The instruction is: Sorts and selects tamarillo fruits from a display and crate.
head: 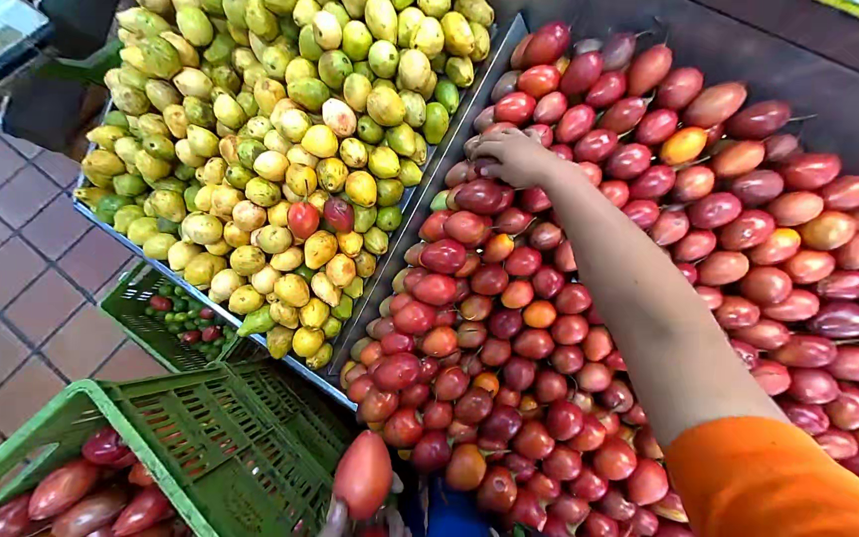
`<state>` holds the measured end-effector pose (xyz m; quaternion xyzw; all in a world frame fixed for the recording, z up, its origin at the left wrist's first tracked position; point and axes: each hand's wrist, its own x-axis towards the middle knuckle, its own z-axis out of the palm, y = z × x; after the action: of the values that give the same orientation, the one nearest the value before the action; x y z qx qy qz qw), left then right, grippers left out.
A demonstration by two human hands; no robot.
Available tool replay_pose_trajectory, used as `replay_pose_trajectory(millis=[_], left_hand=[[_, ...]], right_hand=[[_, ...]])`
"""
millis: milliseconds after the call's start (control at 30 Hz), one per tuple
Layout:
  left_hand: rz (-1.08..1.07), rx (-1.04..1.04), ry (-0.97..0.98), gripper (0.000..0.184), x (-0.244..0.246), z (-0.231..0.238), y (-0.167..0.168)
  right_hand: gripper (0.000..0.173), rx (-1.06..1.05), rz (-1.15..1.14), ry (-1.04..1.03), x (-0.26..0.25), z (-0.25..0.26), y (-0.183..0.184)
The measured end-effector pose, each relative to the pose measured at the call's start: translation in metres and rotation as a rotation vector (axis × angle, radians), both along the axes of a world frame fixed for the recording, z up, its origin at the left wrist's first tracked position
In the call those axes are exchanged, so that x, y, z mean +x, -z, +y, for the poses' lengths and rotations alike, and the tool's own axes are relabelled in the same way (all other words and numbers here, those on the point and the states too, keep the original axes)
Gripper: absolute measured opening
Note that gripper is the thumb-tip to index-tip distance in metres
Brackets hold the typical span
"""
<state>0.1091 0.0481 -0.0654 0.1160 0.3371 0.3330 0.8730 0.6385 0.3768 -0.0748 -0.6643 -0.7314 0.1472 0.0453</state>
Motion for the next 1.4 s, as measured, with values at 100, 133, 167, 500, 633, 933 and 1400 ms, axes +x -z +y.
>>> replay_pose_trajectory(millis=[100, 133, 167, 500, 633, 933, 1400], left_hand=[[0.169, 0.055, 0.037, 0.07, 0.026, 0.009, 0.002], [0.213, 0.12, 0.126, 0.077, 0.036, 0.014, -0.001], [0.239, 0.202, 0.246, 0.077, 0.044, 0.02, -0.003], [0.642, -0.113, 0.763, 0.073, 0.001, 0.03, 0.019], [1.032, 0.476, 1.244, 0.086, 0.071, 0.069, 0.007], [0.867, 1.409, 1.428, 0.076, 0.25, 0.089, 0.095], [0.952, 1.601, 0.968, 0.062, 0.087, -0.029, 0.001]], right_hand=[[0.04, 0.23, 0.056, 0.021, -0.003, -0.04, 0.002], [0.044, 0.327, 0.12, 0.057, -0.021, -0.067, 0.002], [0.047, 0.367, 0.261, 0.098, -0.05, -0.103, 0.0], [0.04, -1.001, 2.007, 1.028, -0.277, -0.481, 0.04], [0.054, -0.626, 1.267, 0.814, -0.213, -0.46, 0.034], [0.069, -0.31, 0.289, 0.784, -0.191, -0.44, 0.046], [0.065, -0.005, -0.209, 0.671, -0.23, -0.435, 0.065]])
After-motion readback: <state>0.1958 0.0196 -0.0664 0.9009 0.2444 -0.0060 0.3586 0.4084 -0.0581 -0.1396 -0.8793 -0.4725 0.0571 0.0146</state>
